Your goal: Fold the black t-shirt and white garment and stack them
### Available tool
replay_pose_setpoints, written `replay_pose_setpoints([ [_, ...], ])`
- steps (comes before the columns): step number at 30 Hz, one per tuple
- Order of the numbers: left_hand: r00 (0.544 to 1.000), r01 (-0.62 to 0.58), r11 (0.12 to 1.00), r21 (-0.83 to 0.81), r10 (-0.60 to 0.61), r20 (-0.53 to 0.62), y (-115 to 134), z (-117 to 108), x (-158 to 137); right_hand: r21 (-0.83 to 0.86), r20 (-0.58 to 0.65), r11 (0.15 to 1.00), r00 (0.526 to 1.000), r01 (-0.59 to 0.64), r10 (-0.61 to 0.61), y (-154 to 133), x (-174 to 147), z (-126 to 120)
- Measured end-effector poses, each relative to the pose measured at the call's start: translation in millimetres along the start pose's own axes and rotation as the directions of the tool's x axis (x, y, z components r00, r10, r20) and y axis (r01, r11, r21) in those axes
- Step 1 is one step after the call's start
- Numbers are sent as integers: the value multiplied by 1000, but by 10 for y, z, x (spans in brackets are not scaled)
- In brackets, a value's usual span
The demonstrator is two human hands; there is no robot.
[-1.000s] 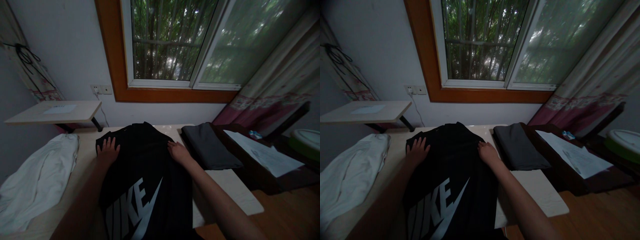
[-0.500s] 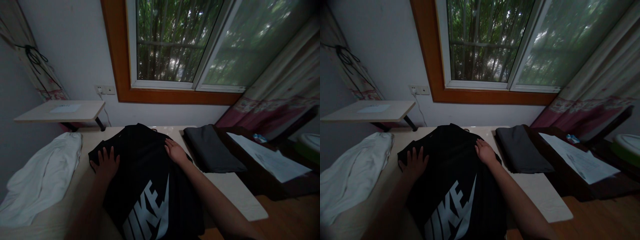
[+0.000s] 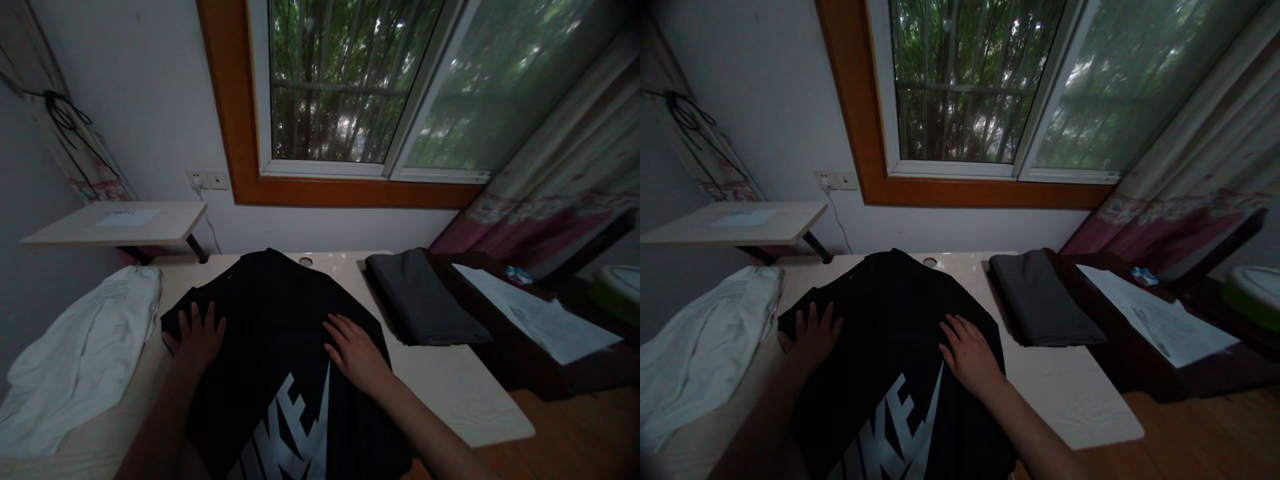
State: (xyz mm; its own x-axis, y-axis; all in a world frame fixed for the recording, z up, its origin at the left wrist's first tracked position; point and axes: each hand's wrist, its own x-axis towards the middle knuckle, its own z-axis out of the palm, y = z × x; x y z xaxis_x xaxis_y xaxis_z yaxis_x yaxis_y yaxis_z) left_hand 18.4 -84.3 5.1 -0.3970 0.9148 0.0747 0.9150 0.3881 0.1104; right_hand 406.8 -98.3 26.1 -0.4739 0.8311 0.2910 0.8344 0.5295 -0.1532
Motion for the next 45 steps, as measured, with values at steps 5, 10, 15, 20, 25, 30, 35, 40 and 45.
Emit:
replay_pose_setpoints([
  [5,999,-16,999,-33,17,44,-15,-20,63,0,12,1000,1000,-7,7,95,-130,30],
  [10,985,-168,985,23,169,-37,-19,-117,161,25,37,999,999,22,-23,218,-1,42],
  [15,895,-436,897,75,441,-69,80,-153,425,90,75,991,992,96,-103,405,200,61],
  [20,806,-591,806,7,591,-2,202,-72,602,152,110,975,977,165,-182,581,388,36],
  [25,829,-559,829,34,559,6,196,-46,491,178,117,962,966,208,-231,689,526,1],
  [30,869,-494,865,88,492,43,159,-79,297,177,119,956,959,235,-258,782,656,13],
  [35,893,-451,887,99,448,50,127,-64,112,136,123,948,944,289,-306,849,801,29],
  [40,910,-415,895,161,408,79,85,-84,-105,86,114,941,935,328,-336,887,921,67],
  [45,931,-364,917,161,358,70,6,-71,-328,86,106,930,925,357,-364,877,1027,88],
])
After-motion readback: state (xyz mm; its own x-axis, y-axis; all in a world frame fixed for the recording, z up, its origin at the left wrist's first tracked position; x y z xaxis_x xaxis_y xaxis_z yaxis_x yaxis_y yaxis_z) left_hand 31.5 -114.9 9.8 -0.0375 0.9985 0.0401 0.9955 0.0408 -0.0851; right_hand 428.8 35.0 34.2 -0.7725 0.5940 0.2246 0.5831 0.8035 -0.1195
